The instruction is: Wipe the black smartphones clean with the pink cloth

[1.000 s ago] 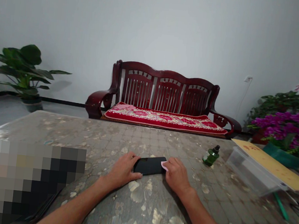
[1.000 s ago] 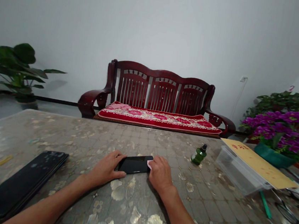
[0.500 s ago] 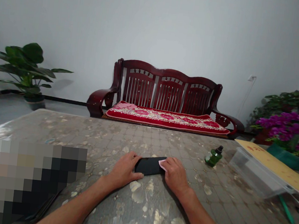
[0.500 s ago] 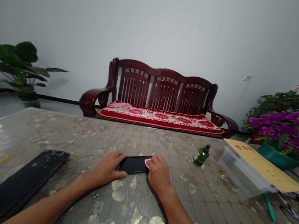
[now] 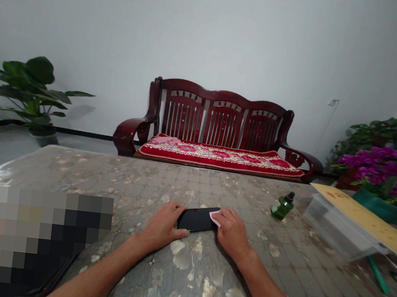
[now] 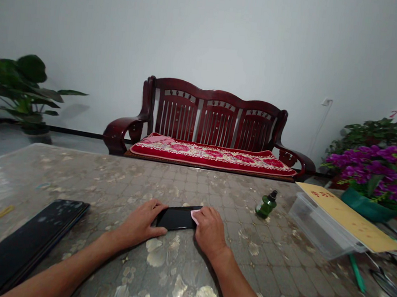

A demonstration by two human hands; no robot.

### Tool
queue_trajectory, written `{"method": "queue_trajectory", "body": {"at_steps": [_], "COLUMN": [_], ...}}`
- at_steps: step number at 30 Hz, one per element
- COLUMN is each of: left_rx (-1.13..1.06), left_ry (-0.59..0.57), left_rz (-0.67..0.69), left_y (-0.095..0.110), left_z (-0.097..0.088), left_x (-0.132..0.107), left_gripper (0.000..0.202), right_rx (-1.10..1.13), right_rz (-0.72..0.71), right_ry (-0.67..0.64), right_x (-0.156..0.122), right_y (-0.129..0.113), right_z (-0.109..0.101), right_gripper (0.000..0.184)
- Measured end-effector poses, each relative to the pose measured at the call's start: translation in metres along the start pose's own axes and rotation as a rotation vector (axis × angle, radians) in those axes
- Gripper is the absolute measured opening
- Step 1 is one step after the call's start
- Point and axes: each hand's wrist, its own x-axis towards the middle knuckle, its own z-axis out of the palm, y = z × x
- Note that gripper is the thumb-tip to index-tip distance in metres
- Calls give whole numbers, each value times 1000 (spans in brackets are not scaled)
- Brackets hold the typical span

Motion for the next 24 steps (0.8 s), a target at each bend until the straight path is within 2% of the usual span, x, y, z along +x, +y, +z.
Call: {"method": "queue_trajectory", "body": {"at_steps": [2, 7, 9, 16, 22, 24], "left_rx": [2, -8, -2, 8, 8, 17], "left_ry": [4, 10, 8, 6, 16, 16], "left_rz": [6, 15, 10, 1, 5, 2], "left_y": [-2, -3, -1, 1, 2, 3], "left_z": [2, 3, 1, -1, -1, -1], "left_x": [0, 1, 0, 0, 0, 0], "left_gripper": [50, 52, 51, 50, 48, 48], "right_rx": [-2, 108, 117, 17, 97, 92], "right_rz": [8, -147, -162, 19, -186, -182], "right_ry": [-12, -65, -64, 5, -36, -28], "right_x": [-1, -4, -4, -2, -4, -4], "right_y": [-2, -22, -24, -9, -22, -21], "right_z": [-1, -2, -1, -2, -1, 1], "right_gripper": [32, 36, 35, 30, 29, 29]}}
